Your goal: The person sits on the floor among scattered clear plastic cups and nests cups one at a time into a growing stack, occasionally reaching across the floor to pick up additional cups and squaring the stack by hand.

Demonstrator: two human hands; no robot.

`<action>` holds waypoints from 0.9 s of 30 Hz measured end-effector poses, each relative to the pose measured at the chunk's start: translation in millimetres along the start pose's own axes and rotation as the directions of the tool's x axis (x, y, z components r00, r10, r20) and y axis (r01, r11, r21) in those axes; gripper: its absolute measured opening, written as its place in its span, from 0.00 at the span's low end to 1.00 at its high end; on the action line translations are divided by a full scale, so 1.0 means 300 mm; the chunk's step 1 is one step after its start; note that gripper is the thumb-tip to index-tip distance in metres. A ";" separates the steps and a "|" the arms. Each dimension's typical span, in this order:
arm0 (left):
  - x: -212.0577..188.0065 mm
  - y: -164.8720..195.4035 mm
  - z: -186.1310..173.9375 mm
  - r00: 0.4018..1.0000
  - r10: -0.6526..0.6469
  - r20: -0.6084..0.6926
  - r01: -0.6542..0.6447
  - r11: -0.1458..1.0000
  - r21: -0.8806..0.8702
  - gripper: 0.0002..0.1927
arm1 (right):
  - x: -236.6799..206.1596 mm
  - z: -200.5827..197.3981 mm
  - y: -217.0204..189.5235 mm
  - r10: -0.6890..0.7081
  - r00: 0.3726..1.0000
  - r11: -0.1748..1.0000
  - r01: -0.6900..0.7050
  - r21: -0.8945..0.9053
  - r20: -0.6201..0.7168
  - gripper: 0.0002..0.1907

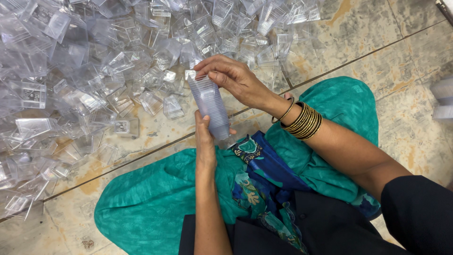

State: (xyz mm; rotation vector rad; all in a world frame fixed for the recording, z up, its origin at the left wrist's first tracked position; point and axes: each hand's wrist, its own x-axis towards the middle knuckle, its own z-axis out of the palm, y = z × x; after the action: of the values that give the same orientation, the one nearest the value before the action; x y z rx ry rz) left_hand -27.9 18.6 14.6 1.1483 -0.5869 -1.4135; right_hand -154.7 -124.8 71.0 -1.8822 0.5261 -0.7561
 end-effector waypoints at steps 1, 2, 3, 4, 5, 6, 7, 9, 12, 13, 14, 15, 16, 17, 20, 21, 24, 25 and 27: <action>0.002 -0.001 -0.002 1.000 0.002 -0.001 -0.002 1.000 -0.002 0.21 | 0.000 0.000 0.000 -0.003 1.000 1.000 0.003 -0.002 0.001 0.20; 0.005 -0.002 -0.004 1.000 0.004 -0.002 -0.004 1.000 -0.003 0.22 | 0.000 0.000 0.000 -0.007 1.000 1.000 0.007 -0.005 0.003 0.20; 0.007 -0.004 -0.006 1.000 0.005 -0.003 -0.005 1.000 -0.005 0.22 | 0.000 0.000 0.000 -0.010 1.000 1.000 0.010 -0.007 0.004 0.19; 0.008 -0.005 -0.007 1.000 0.010 0.001 -0.010 1.000 -0.010 0.22 | 0.000 0.001 0.000 -0.007 1.000 1.000 0.007 0.000 0.004 0.19; 0.008 -0.006 -0.008 1.000 0.015 0.006 -0.015 1.000 -0.016 0.22 | 0.000 0.001 0.000 -0.005 1.000 1.000 0.005 0.006 0.004 0.19; 0.008 -0.007 -0.008 1.000 0.020 0.010 -0.020 1.000 -0.021 0.22 | 0.000 0.002 0.000 -0.002 1.000 1.000 0.002 0.013 0.005 0.19; 0.007 -0.007 -0.008 1.000 0.019 0.009 -0.019 1.000 -0.023 0.23 | -0.001 0.002 0.000 0.003 1.000 1.000 -0.003 0.011 0.003 0.19; 0.005 -0.007 -0.007 1.000 0.018 0.009 -0.018 0.999 -0.027 0.23 | -0.001 0.003 0.000 0.014 1.000 1.000 -0.014 0.008 -0.001 0.18; 0.010 -0.005 -0.004 1.000 -0.017 -0.013 0.017 1.000 -0.026 0.23 | -0.004 0.005 -0.002 -0.011 1.000 1.000 0.011 -0.007 0.009 0.18; 0.011 -0.004 -0.004 1.000 -0.014 -0.008 0.013 0.999 -0.031 0.24 | -0.004 0.005 -0.002 -0.007 1.000 1.000 0.007 -0.011 0.009 0.18; 0.012 -0.004 -0.005 1.000 -0.010 -0.004 0.010 0.999 -0.035 0.24 | -0.003 0.005 -0.002 -0.004 1.000 1.000 0.004 -0.015 0.009 0.18; 0.013 -0.004 -0.005 1.000 -0.006 0.001 0.006 0.999 -0.040 0.24 | -0.002 0.005 -0.003 -0.001 1.000 1.000 0.001 -0.020 0.009 0.19; 0.014 -0.003 -0.006 1.000 -0.005 0.001 0.005 0.999 -0.038 0.24 | -0.002 0.004 -0.003 0.002 1.000 1.000 -0.002 -0.014 0.009 0.19; 0.014 -0.003 -0.006 1.000 -0.004 0.002 0.004 0.999 -0.036 0.24 | -0.001 0.003 -0.003 0.005 1.000 1.000 -0.005 -0.008 0.009 0.19; 0.013 -0.004 -0.006 1.000 -0.003 0.002 0.003 0.999 -0.034 0.24 | -0.001 0.001 -0.004 -0.002 1.000 1.000 0.002 -0.013 0.009 0.19; 0.013 -0.003 -0.005 1.000 -0.003 0.001 0.003 0.999 -0.034 0.24 | -0.002 0.001 -0.005 -0.007 1.000 1.000 0.007 -0.019 0.008 0.19; 0.012 -0.001 -0.002 1.000 0.012 -0.007 -0.013 0.999 -0.033 0.25 | -0.005 0.001 -0.008 -0.019 1.000 1.000 0.019 -0.011 0.023 0.19; 0.012 0.001 -0.002 1.000 0.015 -0.005 -0.015 0.999 -0.029 0.26 | -0.005 0.001 -0.008 -0.015 1.000 1.000 0.016 -0.007 0.024 0.19; 0.010 0.005 -0.003 1.000 0.021 -0.001 -0.021 1.000 -0.019 0.26 | -0.006 0.002 -0.009 -0.008 1.000 1.000 0.008 0.001 0.026 0.19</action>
State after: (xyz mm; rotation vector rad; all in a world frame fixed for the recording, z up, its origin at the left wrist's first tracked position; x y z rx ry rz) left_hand -26.1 15.7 14.7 1.1250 -0.5824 -1.3973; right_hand -155.5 -122.2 72.9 -1.8923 0.5022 -0.7363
